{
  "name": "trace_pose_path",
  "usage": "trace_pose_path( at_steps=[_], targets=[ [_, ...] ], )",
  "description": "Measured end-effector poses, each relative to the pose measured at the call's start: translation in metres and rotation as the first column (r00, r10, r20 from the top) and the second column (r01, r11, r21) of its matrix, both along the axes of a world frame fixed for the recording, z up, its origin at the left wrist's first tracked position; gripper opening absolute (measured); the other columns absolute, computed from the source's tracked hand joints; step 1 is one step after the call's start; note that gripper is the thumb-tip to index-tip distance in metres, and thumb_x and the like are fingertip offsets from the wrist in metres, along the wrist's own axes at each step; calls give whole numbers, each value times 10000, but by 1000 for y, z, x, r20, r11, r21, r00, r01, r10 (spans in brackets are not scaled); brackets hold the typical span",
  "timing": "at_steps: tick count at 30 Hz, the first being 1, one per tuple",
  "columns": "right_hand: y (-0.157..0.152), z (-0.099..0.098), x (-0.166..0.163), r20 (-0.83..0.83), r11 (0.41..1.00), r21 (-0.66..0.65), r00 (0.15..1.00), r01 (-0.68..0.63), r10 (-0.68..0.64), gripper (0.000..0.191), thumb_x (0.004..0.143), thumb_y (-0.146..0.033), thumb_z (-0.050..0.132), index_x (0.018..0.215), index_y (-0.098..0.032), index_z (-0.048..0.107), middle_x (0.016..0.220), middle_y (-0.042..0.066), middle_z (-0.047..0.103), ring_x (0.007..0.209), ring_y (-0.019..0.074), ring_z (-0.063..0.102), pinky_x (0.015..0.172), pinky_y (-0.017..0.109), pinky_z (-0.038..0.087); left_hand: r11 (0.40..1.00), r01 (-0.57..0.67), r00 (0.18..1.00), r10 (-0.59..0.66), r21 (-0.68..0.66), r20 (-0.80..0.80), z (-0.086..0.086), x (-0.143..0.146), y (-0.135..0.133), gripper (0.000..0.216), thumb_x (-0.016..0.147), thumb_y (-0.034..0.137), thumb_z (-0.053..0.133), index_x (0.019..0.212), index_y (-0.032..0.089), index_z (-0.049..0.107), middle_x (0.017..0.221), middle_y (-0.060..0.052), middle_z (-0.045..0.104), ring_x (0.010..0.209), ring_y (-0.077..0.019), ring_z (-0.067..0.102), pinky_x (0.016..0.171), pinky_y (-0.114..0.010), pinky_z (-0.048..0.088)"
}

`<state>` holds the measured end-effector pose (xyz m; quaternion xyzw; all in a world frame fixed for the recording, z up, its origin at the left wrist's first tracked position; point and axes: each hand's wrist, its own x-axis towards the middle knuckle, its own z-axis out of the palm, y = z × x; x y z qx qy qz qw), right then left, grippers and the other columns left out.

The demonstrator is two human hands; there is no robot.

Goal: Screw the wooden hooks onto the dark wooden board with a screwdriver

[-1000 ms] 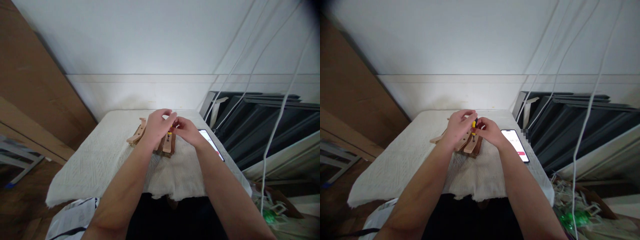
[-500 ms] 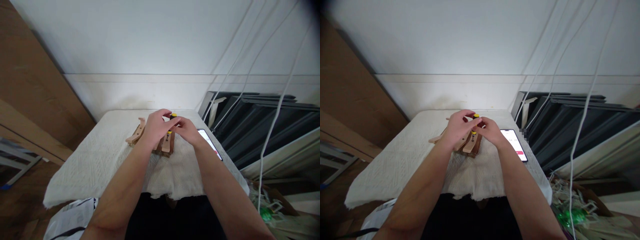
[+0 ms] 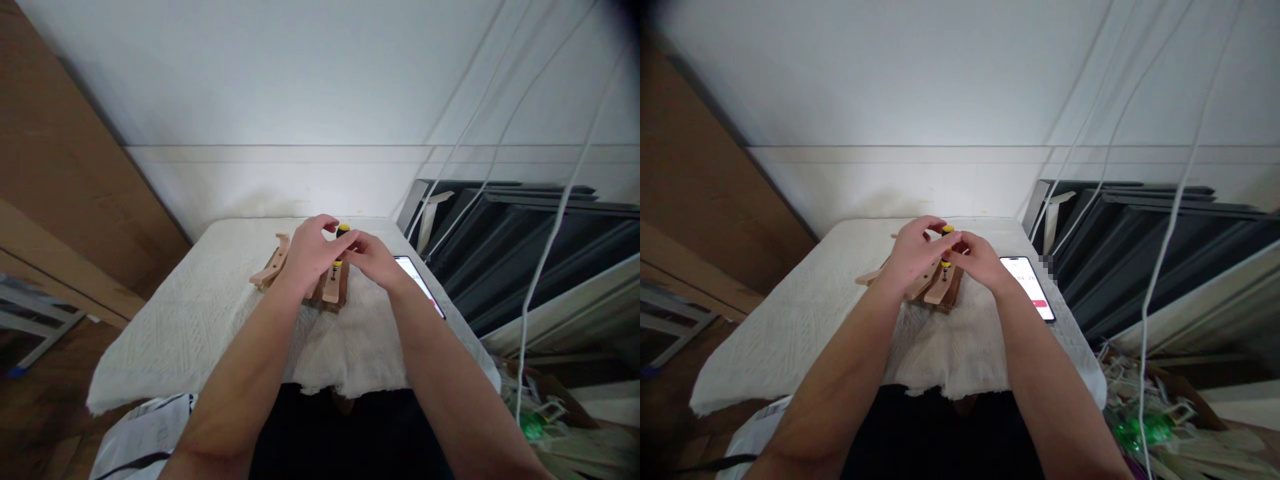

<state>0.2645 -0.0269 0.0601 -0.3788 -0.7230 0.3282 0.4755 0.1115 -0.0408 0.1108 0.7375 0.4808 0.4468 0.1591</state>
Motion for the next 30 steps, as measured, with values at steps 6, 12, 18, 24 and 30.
trace_pose_path(
  at_steps=[6,12,18,24,30],
  targets=[
    [-3,2,-2,-17,999,-39,999,-34,33,197,790,-349,649,909,-194,621,882,20,662,823,179,597,761,329,463,1000,-5,999,6,-22,39,0,0,-1,132,753,290,637,817,180,601,848,-19,677,788,-154,608,746,-296,476],
    [-5,5,-3,31,1000,-24,999,16,-15,191,785,-363,653,854,-186,638,837,24,674,760,177,604,713,324,460,999,-40,997,39,10,74,-3,0,3,158,774,261,561,892,183,631,898,-31,692,853,-166,615,803,-316,481],
    [-6,6,-4,85,999,14,995,48,-49,238,785,-398,659,870,-179,623,844,34,669,741,172,593,676,313,446,999,-38,998,38,2,56,3,-1,-3,153,729,315,653,785,180,608,840,-21,687,799,-157,614,750,-297,478],
    [-6,5,-3,31,1000,-24,999,-10,11,237,810,-399,636,901,-180,643,872,45,682,782,181,618,701,318,456,999,-41,995,43,-16,91,1,-1,0,151,755,249,574,855,186,667,849,-14,704,708,-133,604,699,-278,482],
    [-8,6,-6,65,998,21,996,55,-57,246,755,-394,693,855,-179,627,816,24,658,710,160,577,665,307,440,998,-52,998,51,36,41,1,-2,0,165,738,337,651,805,187,665,841,-21,711,789,-159,625,762,-298,489]
  ],
)
